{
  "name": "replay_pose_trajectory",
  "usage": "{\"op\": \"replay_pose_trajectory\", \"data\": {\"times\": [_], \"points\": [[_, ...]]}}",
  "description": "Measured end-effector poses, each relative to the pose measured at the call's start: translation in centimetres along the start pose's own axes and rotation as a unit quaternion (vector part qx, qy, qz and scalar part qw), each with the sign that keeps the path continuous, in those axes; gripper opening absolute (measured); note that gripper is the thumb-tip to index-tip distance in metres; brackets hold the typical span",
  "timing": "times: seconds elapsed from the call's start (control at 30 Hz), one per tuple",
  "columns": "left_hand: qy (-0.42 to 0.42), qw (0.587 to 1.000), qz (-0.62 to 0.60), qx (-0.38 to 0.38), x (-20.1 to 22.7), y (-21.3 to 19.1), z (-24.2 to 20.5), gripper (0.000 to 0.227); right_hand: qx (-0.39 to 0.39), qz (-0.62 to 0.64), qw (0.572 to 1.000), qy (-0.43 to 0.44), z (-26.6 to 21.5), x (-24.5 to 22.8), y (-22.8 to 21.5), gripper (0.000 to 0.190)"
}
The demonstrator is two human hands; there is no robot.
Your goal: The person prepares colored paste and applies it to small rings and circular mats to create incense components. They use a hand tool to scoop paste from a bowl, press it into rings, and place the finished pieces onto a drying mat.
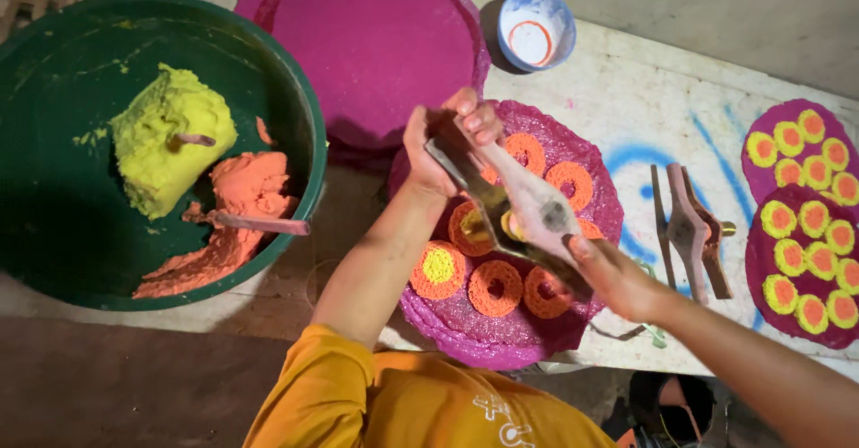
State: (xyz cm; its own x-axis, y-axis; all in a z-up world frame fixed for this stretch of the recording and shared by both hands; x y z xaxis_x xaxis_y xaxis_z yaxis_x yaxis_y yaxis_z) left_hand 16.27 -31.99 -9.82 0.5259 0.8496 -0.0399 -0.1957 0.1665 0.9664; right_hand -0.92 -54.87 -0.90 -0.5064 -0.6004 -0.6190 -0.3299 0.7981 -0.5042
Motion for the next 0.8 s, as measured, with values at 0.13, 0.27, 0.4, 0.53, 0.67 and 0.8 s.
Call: {"op": "replay_pose_trajectory", "data": {"times": [0.13, 0.27, 0.4, 0.53, 0.67, 0.8], "points": [[0.007, 0.999, -0.044, -0.001, -0.2, 1.2, 1.0, 0.045, 0.036, -0.020, 0.997, -0.059, 1.6, 1.2, -1.2, 0.090], [0.009, 0.993, 0.119, -0.022, 2.7, 4.8, 3.1, 0.039, 0.030, -0.016, 0.991, -0.130, 3.6, 2.0, -2.0, 0.089], [0.020, 0.986, 0.157, 0.044, 3.8, 5.9, 5.3, 0.032, 0.039, -0.022, 0.998, 0.040, 5.1, 2.4, -5.4, 0.086], [0.073, 0.990, 0.114, 0.029, 3.7, 3.1, 6.7, 0.042, 0.137, -0.118, 0.979, -0.090, 6.9, -0.3, -4.4, 0.091], [0.065, 0.990, 0.118, 0.032, 4.8, -0.2, 7.3, 0.039, 0.129, -0.074, 0.986, -0.081, 7.5, -3.1, -1.9, 0.085], [0.049, 0.995, 0.085, 0.034, 4.6, -1.7, 6.8, 0.040, 0.101, -0.066, 0.992, -0.042, 6.9, -4.3, -2.0, 0.082]]}}
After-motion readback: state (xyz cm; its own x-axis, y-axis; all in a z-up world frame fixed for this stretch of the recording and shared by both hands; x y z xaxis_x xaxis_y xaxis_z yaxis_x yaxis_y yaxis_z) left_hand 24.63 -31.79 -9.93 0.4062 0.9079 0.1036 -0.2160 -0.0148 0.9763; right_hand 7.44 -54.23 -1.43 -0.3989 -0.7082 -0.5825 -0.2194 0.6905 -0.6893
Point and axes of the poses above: each hand's wrist, its own z-axis towards the middle knuckle, its own y-axis out of the palm, x = y × z, the point moved 1 cm from there along z, towards the middle knuckle, and after that the axes turned 14 degrees about x, right-handed, at the moved point
